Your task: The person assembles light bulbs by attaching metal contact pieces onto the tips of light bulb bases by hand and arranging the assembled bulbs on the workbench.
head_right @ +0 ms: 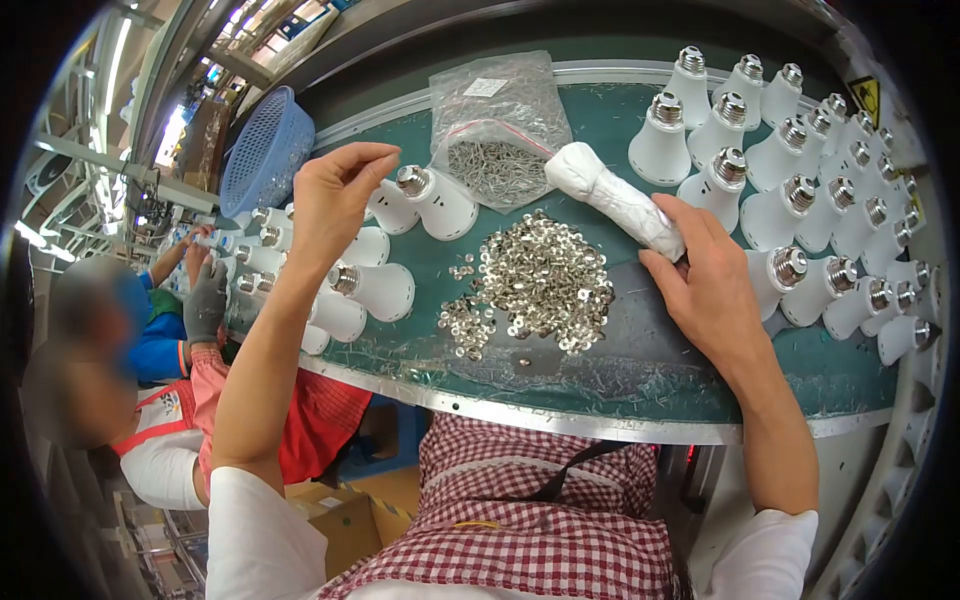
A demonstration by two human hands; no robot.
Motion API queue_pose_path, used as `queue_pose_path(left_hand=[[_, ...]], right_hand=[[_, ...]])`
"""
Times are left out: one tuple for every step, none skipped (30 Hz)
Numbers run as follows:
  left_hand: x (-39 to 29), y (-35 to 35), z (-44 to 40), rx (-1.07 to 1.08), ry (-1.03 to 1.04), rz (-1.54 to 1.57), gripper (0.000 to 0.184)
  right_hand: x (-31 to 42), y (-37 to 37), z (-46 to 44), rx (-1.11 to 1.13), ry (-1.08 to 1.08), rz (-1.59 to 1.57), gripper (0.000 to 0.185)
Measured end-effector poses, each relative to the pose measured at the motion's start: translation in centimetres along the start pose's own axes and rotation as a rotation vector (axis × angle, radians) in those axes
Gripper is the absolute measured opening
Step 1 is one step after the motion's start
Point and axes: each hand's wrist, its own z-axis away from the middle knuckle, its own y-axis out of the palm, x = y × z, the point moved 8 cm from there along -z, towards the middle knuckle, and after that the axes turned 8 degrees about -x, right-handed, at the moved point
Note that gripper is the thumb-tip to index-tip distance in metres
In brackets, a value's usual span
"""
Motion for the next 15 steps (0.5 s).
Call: queue_pose_path(left_hand=[[-0.3,0.0,0.1,-0.015,0.042,-0.051,0.011],[-0.2,0.1,0.2,-0.015,0.041,-0.051,0.011],[-0.5,0.0,0.3,-0.031,0.111,-0.068,0.011],[-0.9,0.0,0.4,-0.048,0.180,-0.085,0.011],[-1.0,0.0,0.5,-0.046,0.181,-0.085,0.011],[-1.1,0.1,0.6,-0.042,0.195,-0.112,0.012],[-1.2,0.2,0.6,-0.037,0.210,-0.138,0.012],[-1.1,0.2,0.6,-0.037,0.211,-0.138,0.012],[-1.3,0.2,0.7,-0.051,0.261,-0.142,0.011],[-1.5,0.2,0.8,-0.064,0.312,-0.146,0.010],[-1.5,0.3,0.9,-0.063,0.315,-0.144,0.010],[-1.8,0.3,1.2,-0.064,0.359,-0.175,0.012],[-2.0,0.2,1.4,-0.064,0.402,-0.207,0.014],[-1.9,0.2,1.6,-0.061,0.404,-0.207,0.014],[-2.1,0.1,1.9,-0.063,0.439,-0.217,0.014]], right_hand=[[0.0,0.0,0.0,0.005,0.005,0.001,0.044],[0.0,0.0,0.0,0.011,0.009,0.001,0.044],[0.0,0.0,0.0,0.011,0.010,0.001,0.044],[0.0,0.0,0.1,0.017,0.015,-0.001,0.044],[0.0,0.0,0.1,0.023,0.020,-0.004,0.044],[-0.1,0.0,0.1,0.023,0.022,-0.004,0.044],[-0.1,0.0,0.1,0.021,0.017,-0.001,0.044],[-0.1,0.0,0.1,0.018,0.012,0.002,0.044],[-0.1,0.1,0.1,0.016,0.012,0.002,0.044],[0.0,0.1,0.1,0.013,-0.003,-0.002,0.044],[0.2,0.0,0.2,0.009,-0.017,-0.006,0.044],[0.2,0.0,0.2,0.006,-0.016,-0.005,0.044],[0.2,0.0,0.2,0.014,-0.006,-0.005,0.044],[0.1,0.0,0.2,0.021,0.004,-0.005,0.044],[0.2,0.0,0.2,0.020,0.005,-0.007,0.044]])
